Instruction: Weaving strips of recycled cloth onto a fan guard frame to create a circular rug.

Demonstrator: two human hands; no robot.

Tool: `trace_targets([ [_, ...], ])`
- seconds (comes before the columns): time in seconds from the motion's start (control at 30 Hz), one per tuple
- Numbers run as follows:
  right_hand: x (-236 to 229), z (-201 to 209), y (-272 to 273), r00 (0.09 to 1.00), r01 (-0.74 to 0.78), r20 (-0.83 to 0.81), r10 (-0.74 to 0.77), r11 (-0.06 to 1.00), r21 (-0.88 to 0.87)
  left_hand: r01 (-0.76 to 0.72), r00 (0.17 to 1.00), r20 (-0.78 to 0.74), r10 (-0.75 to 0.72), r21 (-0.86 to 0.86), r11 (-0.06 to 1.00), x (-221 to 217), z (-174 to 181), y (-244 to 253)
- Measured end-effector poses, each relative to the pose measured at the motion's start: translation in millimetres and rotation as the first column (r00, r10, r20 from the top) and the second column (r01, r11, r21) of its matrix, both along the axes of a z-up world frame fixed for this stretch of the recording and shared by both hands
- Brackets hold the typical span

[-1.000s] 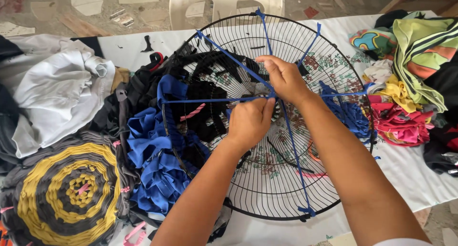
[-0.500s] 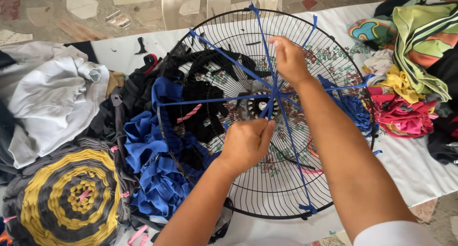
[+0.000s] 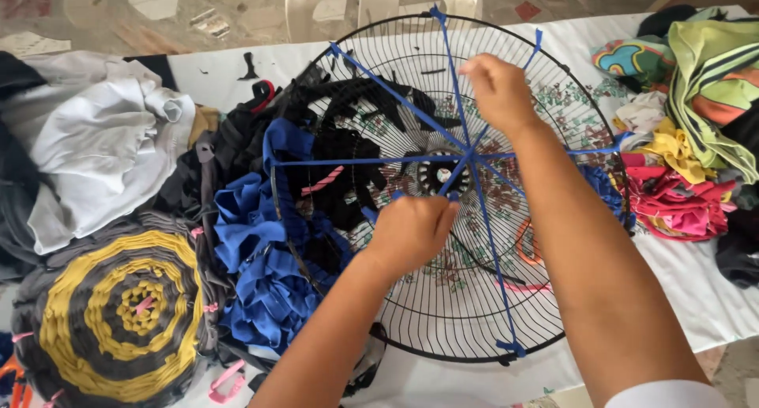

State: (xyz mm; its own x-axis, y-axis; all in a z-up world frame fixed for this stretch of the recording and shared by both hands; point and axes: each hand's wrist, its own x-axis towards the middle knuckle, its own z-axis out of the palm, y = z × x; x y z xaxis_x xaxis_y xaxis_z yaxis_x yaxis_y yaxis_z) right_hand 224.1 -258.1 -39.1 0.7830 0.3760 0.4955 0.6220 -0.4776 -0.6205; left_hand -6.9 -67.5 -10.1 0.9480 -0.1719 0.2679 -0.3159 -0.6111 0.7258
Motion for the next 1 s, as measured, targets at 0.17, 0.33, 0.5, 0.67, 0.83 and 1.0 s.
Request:
trace_targets([
  [0.17, -42.6, 35.2, 29.7, 0.826, -0.102, -0.534, 0.182, 0.979, 0.175, -0.037, 0.999, -0.032, 0.041, 0.104, 0.994, 41.6, 7.4, -9.1],
  [0.33, -73.6, 26.9, 42.9, 0.561, -0.095, -0.539, 0.628, 0.696, 0.712, -0.219, 0.957, 0.099, 0.272, -0.363, 0.906, 95.5, -5.2, -14.1],
  [0.5, -87.8, 25.5, 57.5, 0.947, -0.188, -0.234, 0.219, 0.971, 0.145, -0.325, 0.939, -0.334, -0.086, -0.940, 0.100, 145.2, -0.2, -12.4],
  [0.67, -67.1, 25.5, 60.8, 0.956, -0.046, -0.273, 0.109, 0.973, 0.226, -0.532, 0.820, -0.507, -0.267, -0.846, -0.029, 179.6, -18.2, -14.6],
  [0.83, -19.9, -3.3, 63.3, 0.859, 0.239, -0.508, 0.064, 0.828, 0.508, -0.485, 0.849, -0.495, -0.184, -0.869, 0.097, 199.5, -33.9, -10.5],
  [1.0, 37.6, -25.5, 58.2, 0.722, 0.406, -0.670, 0.172, 0.678, 0.612, -0.249, 0.966, -0.174, 0.190, -0.446, 0.860, 221.6, -56.3, 7.2],
])
